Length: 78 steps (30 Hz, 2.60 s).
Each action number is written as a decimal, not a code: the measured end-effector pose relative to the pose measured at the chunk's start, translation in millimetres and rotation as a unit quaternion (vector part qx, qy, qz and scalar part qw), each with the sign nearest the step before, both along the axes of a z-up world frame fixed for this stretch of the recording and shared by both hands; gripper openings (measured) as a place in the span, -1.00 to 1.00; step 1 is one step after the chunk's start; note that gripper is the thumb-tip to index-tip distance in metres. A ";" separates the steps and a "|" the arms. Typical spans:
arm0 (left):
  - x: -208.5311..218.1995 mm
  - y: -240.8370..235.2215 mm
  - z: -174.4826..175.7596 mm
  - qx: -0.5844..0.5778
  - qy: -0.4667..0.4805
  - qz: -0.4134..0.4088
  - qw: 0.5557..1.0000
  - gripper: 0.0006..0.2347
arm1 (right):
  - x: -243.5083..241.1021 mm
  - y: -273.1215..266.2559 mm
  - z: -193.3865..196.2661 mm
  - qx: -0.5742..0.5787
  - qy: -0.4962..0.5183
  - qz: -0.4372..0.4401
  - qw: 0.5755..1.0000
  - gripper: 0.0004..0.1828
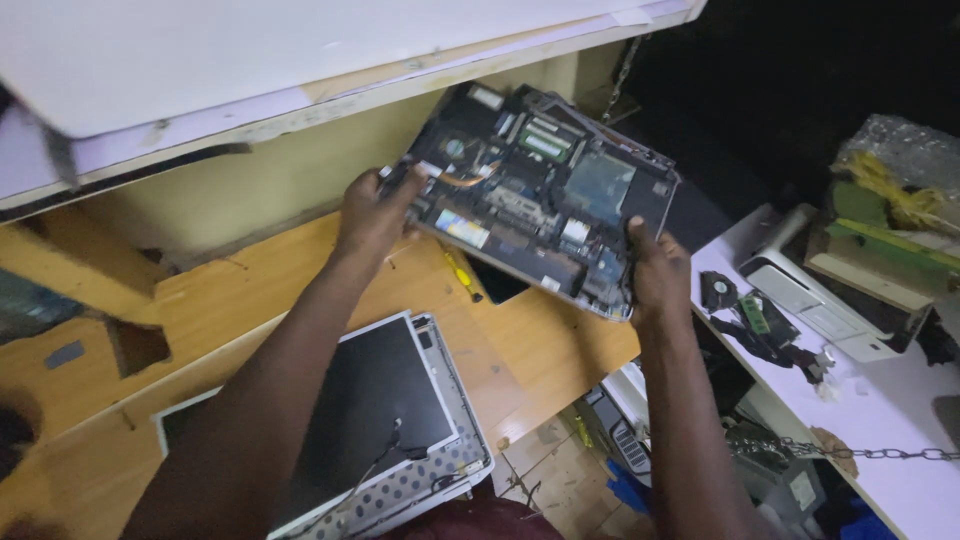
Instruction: The person disassembles a laptop by removing the screen bezel and detaching the display cable. They then reposition the laptop base and screen, and use a screwdriver to remove screws from the screen bezel.
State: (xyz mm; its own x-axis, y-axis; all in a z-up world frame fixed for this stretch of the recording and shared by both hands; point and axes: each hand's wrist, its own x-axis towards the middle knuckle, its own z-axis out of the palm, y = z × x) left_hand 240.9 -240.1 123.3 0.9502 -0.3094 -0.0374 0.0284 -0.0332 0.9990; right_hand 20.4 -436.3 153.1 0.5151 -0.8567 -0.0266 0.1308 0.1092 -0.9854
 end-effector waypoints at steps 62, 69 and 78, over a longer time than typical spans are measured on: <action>-5.7 -82.2 -61.8 0.258 -0.423 -0.238 0.835 -0.62 | 23.0 31.5 -78.2 -0.573 0.283 0.084 0.764 0.00; -60.7 -47.3 -42.6 0.253 -0.342 -0.023 0.905 -0.43 | 22.8 23.7 -78.3 -0.620 0.257 0.052 0.739 -0.12; -90.9 -37.8 -51.4 0.397 -0.244 -0.176 0.867 0.08 | 23.7 18.3 -87.2 -0.601 0.245 0.054 0.759 -0.24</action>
State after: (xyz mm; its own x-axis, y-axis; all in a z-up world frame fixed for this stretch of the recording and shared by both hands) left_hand 150.0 -277.9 71.9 0.7646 -0.6445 0.0080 -0.5429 -0.6373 0.5469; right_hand 44.1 -418.0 65.9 0.7649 -0.3678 0.5289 -0.2293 -0.9227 -0.3100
